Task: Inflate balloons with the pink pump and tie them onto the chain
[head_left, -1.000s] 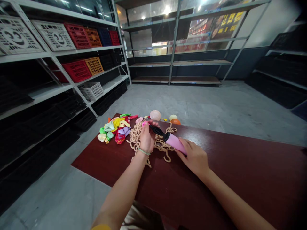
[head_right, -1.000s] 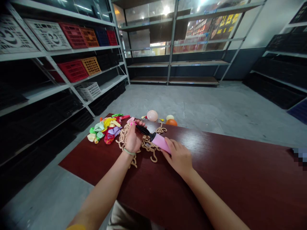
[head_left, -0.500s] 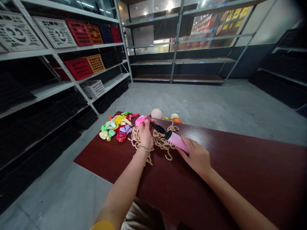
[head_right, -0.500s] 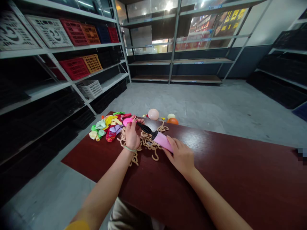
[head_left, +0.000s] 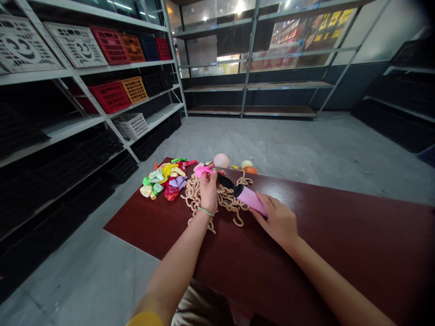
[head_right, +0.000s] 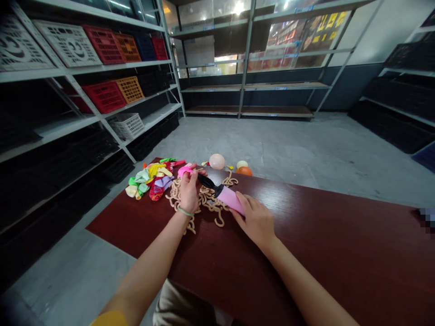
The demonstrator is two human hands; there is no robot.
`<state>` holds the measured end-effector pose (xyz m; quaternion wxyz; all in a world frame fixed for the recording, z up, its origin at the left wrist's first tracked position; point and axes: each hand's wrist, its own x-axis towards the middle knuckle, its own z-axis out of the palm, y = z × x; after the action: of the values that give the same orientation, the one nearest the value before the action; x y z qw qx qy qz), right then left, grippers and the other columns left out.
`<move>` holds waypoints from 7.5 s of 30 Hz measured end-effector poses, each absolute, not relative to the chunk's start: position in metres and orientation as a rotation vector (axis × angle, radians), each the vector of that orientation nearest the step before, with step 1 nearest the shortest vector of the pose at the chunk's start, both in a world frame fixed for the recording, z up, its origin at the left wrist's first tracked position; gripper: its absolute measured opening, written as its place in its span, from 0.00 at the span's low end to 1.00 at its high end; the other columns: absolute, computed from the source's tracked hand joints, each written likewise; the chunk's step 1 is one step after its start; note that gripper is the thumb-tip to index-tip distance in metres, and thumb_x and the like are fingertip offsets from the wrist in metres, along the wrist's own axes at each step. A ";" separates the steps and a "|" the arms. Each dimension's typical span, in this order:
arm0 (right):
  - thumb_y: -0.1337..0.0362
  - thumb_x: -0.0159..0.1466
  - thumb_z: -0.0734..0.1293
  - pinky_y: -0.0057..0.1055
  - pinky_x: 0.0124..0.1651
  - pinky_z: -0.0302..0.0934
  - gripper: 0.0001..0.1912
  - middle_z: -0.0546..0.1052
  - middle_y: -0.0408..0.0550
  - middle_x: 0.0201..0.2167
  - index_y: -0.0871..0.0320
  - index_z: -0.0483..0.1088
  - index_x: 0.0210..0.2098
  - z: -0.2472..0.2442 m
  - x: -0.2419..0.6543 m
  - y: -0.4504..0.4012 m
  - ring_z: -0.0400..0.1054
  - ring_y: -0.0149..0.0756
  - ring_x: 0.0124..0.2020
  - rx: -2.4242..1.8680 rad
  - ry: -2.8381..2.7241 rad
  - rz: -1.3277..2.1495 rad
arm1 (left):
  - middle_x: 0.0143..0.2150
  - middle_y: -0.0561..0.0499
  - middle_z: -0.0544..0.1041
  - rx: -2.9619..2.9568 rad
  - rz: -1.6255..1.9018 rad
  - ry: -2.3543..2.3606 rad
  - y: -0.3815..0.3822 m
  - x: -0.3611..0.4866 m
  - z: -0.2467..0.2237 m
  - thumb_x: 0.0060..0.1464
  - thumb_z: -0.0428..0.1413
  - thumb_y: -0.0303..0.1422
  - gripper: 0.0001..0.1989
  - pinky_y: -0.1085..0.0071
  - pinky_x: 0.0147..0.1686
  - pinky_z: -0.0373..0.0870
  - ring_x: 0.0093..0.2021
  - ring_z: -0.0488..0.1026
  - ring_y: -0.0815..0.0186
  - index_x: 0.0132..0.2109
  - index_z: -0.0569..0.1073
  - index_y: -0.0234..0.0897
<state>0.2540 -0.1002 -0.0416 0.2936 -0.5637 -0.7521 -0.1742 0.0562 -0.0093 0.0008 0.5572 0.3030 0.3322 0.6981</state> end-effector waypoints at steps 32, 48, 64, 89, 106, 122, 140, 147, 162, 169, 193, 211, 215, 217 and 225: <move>0.53 0.68 0.63 0.33 0.41 0.64 0.23 0.78 0.52 0.47 0.57 0.64 0.59 -0.039 0.252 -0.101 0.73 0.41 0.41 -1.496 -1.981 -0.469 | 0.36 0.47 0.80 0.681 1.564 0.732 -0.016 0.062 0.003 0.50 0.63 0.43 0.17 0.63 0.48 0.70 0.46 0.77 0.58 0.40 0.74 0.36; 0.52 0.65 0.65 0.31 0.33 0.60 0.26 0.79 0.50 0.44 0.56 0.63 0.59 -0.051 0.243 -0.096 0.75 0.41 0.37 -1.609 -1.884 -0.292 | 0.19 0.60 0.59 0.531 1.703 0.652 -0.022 0.115 0.049 0.57 0.55 0.47 0.19 0.77 0.13 0.49 0.14 0.55 0.75 0.30 0.58 0.40; 0.54 0.63 0.65 0.34 0.33 0.66 0.25 0.79 0.53 0.46 0.58 0.64 0.56 -0.057 0.239 -0.094 0.77 0.44 0.38 -1.590 -1.686 -0.105 | 0.20 0.61 0.59 0.868 1.553 0.700 0.020 0.107 0.109 0.57 0.56 0.43 0.17 0.78 0.13 0.50 0.15 0.55 0.76 0.31 0.58 0.40; 0.58 0.62 0.67 0.31 0.35 0.63 0.24 0.78 0.50 0.46 0.55 0.65 0.56 -0.053 0.238 -0.094 0.75 0.41 0.40 -1.639 -1.765 -0.147 | 0.20 0.60 0.58 0.763 1.631 0.729 0.008 0.097 0.081 0.59 0.54 0.40 0.15 0.78 0.14 0.51 0.15 0.56 0.76 0.31 0.57 0.40; 0.58 0.63 0.66 0.31 0.36 0.63 0.23 0.79 0.48 0.43 0.54 0.65 0.56 -0.052 0.234 -0.098 0.75 0.39 0.38 -1.601 -1.825 -0.190 | 0.19 0.61 0.54 0.696 1.749 0.805 0.041 0.053 0.113 0.59 0.51 0.36 0.13 0.79 0.13 0.45 0.13 0.51 0.77 0.30 0.55 0.40; 0.58 0.63 0.66 0.33 0.37 0.66 0.22 0.79 0.50 0.44 0.56 0.65 0.55 -0.051 0.232 -0.098 0.76 0.40 0.39 -1.519 -1.850 -0.151 | 0.19 0.61 0.55 0.771 1.678 0.827 0.047 0.037 0.120 0.58 0.53 0.38 0.14 0.80 0.13 0.48 0.13 0.53 0.76 0.30 0.56 0.40; 0.57 0.62 0.66 0.34 0.36 0.68 0.24 0.78 0.50 0.47 0.54 0.63 0.57 -0.052 0.234 -0.097 0.77 0.43 0.42 -1.560 -1.740 -0.023 | 0.18 0.61 0.57 0.908 1.512 0.850 0.028 0.096 0.098 0.60 0.53 0.44 0.17 0.79 0.13 0.52 0.13 0.56 0.75 0.30 0.56 0.40; 0.58 0.62 0.66 0.34 0.35 0.67 0.23 0.79 0.51 0.46 0.56 0.64 0.56 -0.052 0.230 -0.093 0.77 0.43 0.40 -1.523 -1.759 -0.078 | 0.20 0.61 0.55 0.867 1.728 0.837 0.063 0.049 0.140 0.59 0.51 0.39 0.14 0.80 0.13 0.48 0.13 0.53 0.77 0.30 0.56 0.40; 0.59 0.64 0.64 0.30 0.32 0.56 0.21 0.78 0.46 0.37 0.56 0.64 0.56 -0.049 0.250 -0.089 0.73 0.38 0.35 -1.603 -1.919 -0.306 | 0.19 0.61 0.56 0.674 1.661 0.898 0.041 0.072 0.072 0.59 0.51 0.38 0.14 0.79 0.14 0.52 0.14 0.55 0.75 0.30 0.55 0.40; 0.61 0.63 0.64 0.33 0.33 0.48 0.20 0.75 0.45 0.34 0.55 0.65 0.54 -0.054 0.253 -0.082 0.67 0.37 0.33 -1.710 -1.960 -0.516 | 0.20 0.61 0.55 0.528 1.820 0.936 0.047 0.063 0.048 0.58 0.51 0.37 0.14 0.79 0.16 0.51 0.15 0.53 0.76 0.30 0.54 0.40; 0.67 0.61 0.66 0.39 0.46 0.51 0.24 0.74 0.49 0.50 0.50 0.64 0.56 -0.050 0.272 -0.087 0.62 0.46 0.52 -1.890 -1.683 -0.367 | 0.21 0.59 0.59 0.509 1.908 0.739 -0.019 0.128 0.010 0.57 0.50 0.36 0.11 0.75 0.19 0.56 0.16 0.58 0.74 0.28 0.57 0.39; 0.62 0.61 0.69 0.37 0.46 0.56 0.22 0.72 0.51 0.50 0.51 0.66 0.55 -0.050 0.273 -0.079 0.60 0.46 0.50 -1.826 -1.680 -0.205 | 0.20 0.60 0.56 0.555 1.985 0.766 -0.006 0.098 0.042 0.54 0.49 0.32 0.08 0.74 0.18 0.52 0.16 0.55 0.74 0.29 0.56 0.40; 0.62 0.61 0.69 0.36 0.45 0.55 0.24 0.72 0.51 0.49 0.52 0.65 0.55 -0.049 0.277 -0.083 0.60 0.45 0.49 -1.835 -1.687 -0.239 | 0.21 0.59 0.59 0.572 1.844 0.723 -0.019 0.148 0.016 0.57 0.51 0.38 0.12 0.74 0.20 0.58 0.16 0.59 0.73 0.30 0.57 0.40; 0.61 0.61 0.69 0.36 0.44 0.55 0.24 0.72 0.50 0.49 0.51 0.64 0.56 -0.048 0.276 -0.085 0.61 0.44 0.48 -1.838 -1.732 -0.251 | 0.21 0.59 0.60 0.588 1.823 0.711 -0.019 0.150 0.015 0.58 0.51 0.40 0.14 0.74 0.19 0.58 0.16 0.59 0.73 0.29 0.57 0.40; 0.57 0.65 0.66 0.35 0.45 0.53 0.23 0.73 0.52 0.48 0.55 0.62 0.58 -0.048 0.266 -0.081 0.63 0.44 0.47 -1.764 -1.880 -0.289 | 0.20 0.59 0.58 0.732 1.909 0.783 0.015 0.064 0.078 0.56 0.50 0.33 0.09 0.74 0.18 0.54 0.17 0.56 0.73 0.30 0.57 0.40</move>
<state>0.2662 -0.0807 -0.0480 0.2704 -0.6547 -0.6977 -0.1072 0.0640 0.0145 0.0780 0.4585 0.2970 0.3178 0.7749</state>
